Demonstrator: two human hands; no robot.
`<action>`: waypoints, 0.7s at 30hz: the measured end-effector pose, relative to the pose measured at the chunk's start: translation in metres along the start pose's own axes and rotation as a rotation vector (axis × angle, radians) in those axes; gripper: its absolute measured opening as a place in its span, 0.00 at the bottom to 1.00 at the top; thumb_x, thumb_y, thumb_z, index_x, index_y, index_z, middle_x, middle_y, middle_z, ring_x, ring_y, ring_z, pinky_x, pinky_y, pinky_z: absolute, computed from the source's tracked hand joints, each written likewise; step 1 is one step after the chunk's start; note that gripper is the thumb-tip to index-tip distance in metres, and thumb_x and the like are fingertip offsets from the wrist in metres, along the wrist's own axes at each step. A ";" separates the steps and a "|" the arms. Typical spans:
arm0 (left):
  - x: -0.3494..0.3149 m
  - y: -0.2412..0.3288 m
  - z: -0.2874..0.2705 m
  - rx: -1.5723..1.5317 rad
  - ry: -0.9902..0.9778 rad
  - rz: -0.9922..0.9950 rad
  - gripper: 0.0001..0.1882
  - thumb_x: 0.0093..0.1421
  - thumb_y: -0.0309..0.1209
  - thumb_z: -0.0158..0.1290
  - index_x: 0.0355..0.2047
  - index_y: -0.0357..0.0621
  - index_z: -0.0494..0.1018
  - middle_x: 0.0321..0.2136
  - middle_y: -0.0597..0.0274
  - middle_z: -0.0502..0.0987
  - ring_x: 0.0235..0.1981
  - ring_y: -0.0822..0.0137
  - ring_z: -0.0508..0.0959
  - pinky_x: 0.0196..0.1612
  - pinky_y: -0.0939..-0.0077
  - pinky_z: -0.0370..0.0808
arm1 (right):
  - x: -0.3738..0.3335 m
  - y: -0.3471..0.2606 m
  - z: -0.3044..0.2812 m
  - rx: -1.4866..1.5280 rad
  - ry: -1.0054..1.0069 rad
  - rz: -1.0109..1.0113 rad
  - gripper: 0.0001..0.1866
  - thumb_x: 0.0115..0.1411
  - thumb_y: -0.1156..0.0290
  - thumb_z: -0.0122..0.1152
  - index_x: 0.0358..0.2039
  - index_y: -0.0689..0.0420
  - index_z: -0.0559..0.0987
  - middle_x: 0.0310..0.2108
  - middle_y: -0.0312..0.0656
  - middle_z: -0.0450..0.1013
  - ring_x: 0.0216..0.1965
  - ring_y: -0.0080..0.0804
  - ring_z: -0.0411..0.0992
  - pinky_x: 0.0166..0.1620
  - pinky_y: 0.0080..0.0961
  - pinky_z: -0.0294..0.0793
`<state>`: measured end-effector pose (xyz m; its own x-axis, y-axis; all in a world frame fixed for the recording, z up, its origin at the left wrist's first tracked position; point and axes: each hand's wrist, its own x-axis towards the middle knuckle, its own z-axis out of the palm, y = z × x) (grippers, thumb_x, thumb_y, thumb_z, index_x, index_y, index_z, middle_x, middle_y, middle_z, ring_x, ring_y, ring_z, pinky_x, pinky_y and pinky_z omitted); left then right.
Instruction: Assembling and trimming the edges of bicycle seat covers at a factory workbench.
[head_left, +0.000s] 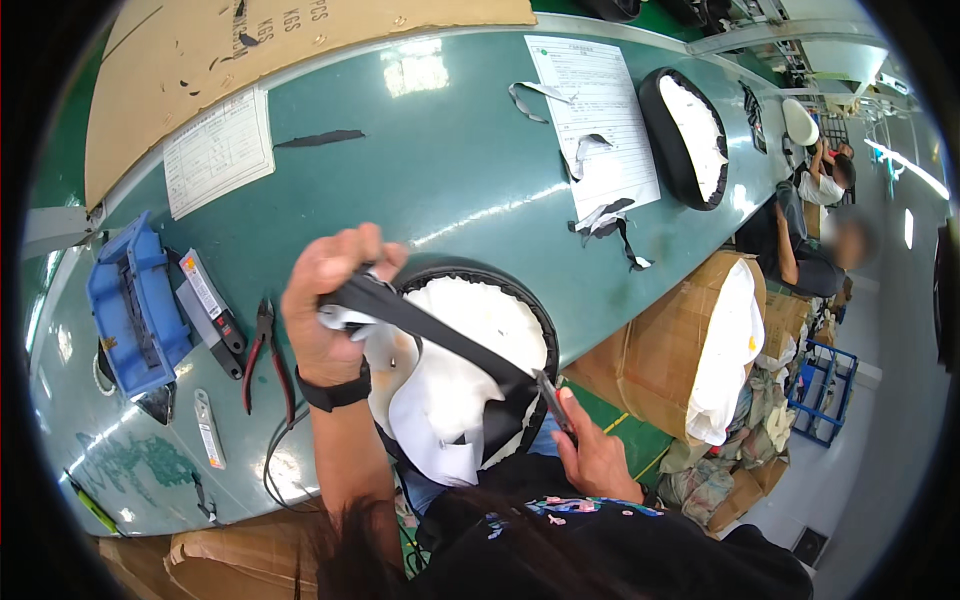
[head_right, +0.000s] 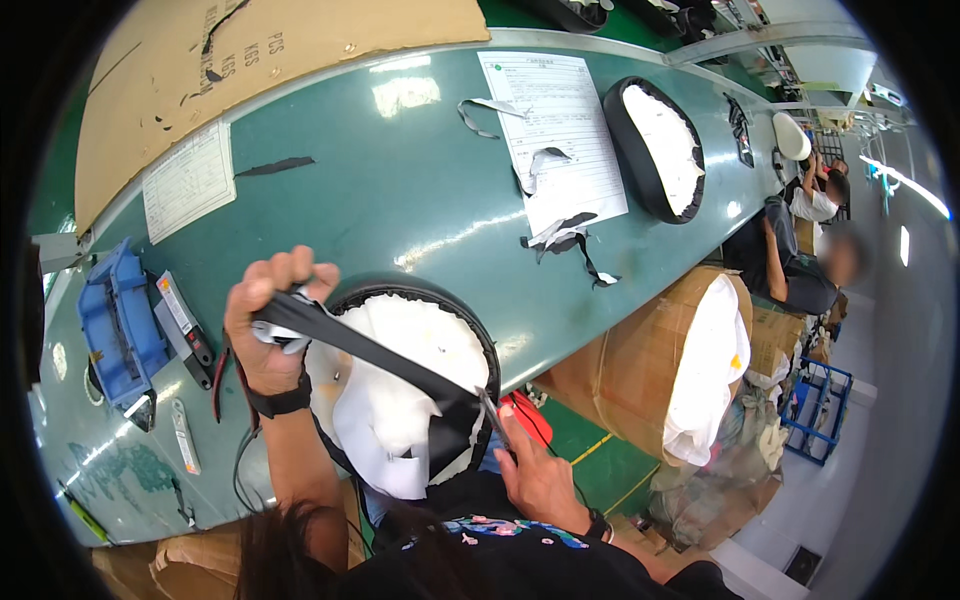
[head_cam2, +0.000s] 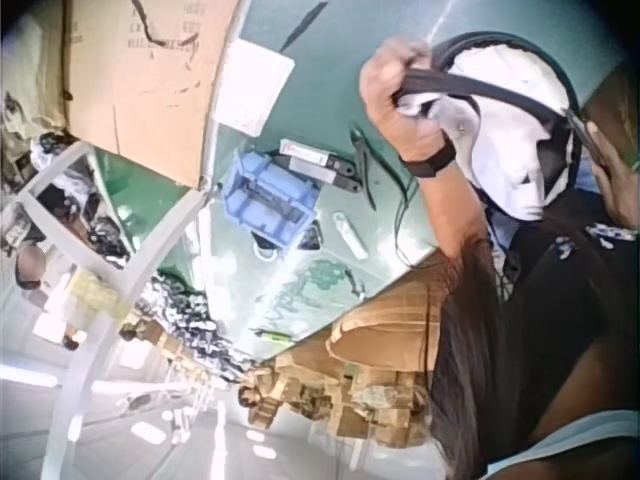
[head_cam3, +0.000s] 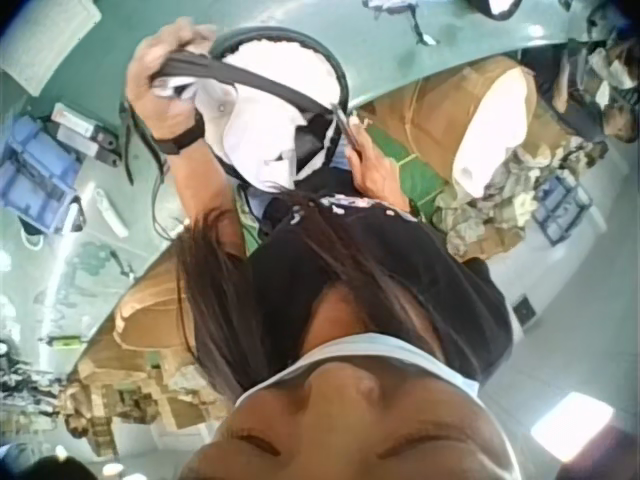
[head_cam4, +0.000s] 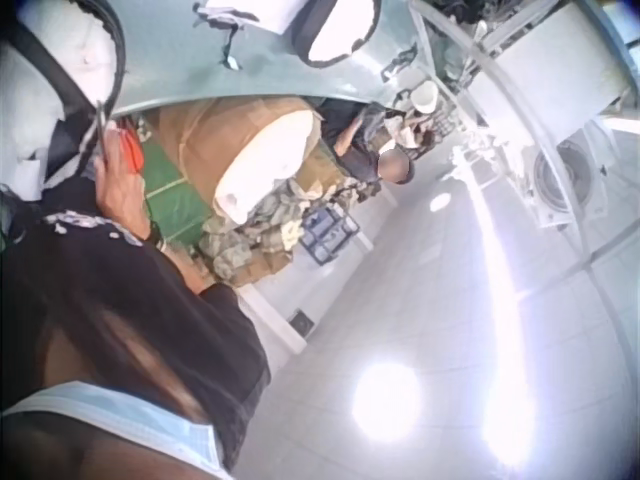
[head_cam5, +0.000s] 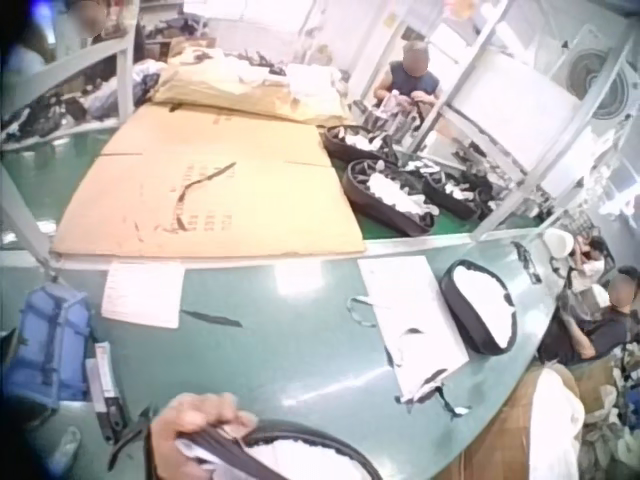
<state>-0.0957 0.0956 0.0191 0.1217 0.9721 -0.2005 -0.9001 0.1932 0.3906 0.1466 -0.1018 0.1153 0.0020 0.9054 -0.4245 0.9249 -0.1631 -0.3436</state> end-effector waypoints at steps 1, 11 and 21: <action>-0.002 0.009 -0.004 0.117 0.125 0.243 0.16 0.55 0.32 0.50 0.15 0.43 0.58 0.17 0.66 0.55 0.24 0.70 0.59 0.28 0.76 0.59 | -0.007 0.003 0.002 0.003 -0.085 0.007 0.34 0.57 0.69 0.62 0.64 0.53 0.61 0.44 0.52 0.75 0.31 0.53 0.76 0.31 0.43 0.76; -0.229 0.075 -0.030 0.394 -0.520 -0.243 0.13 0.53 0.31 0.60 0.17 0.37 0.73 0.18 0.58 0.73 0.18 0.64 0.73 0.21 0.71 0.69 | 0.069 0.045 0.001 0.563 0.153 0.117 0.40 0.56 0.65 0.66 0.62 0.63 0.55 0.37 0.42 0.70 0.38 0.31 0.72 0.42 0.27 0.73; -0.307 -0.016 0.001 0.836 0.732 0.121 0.35 0.50 0.31 0.66 0.56 0.35 0.64 0.47 0.51 0.74 0.52 0.62 0.72 0.56 0.67 0.67 | 0.108 -0.015 0.036 0.740 0.116 -0.332 0.32 0.59 0.70 0.57 0.62 0.64 0.58 0.54 0.49 0.65 0.55 0.38 0.65 0.59 0.32 0.63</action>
<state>-0.1187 -0.2059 0.0753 -0.4712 0.7308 -0.4938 -0.2916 0.3993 0.8692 0.1194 -0.0159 0.0447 -0.1510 0.9802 -0.1279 0.3937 -0.0590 -0.9173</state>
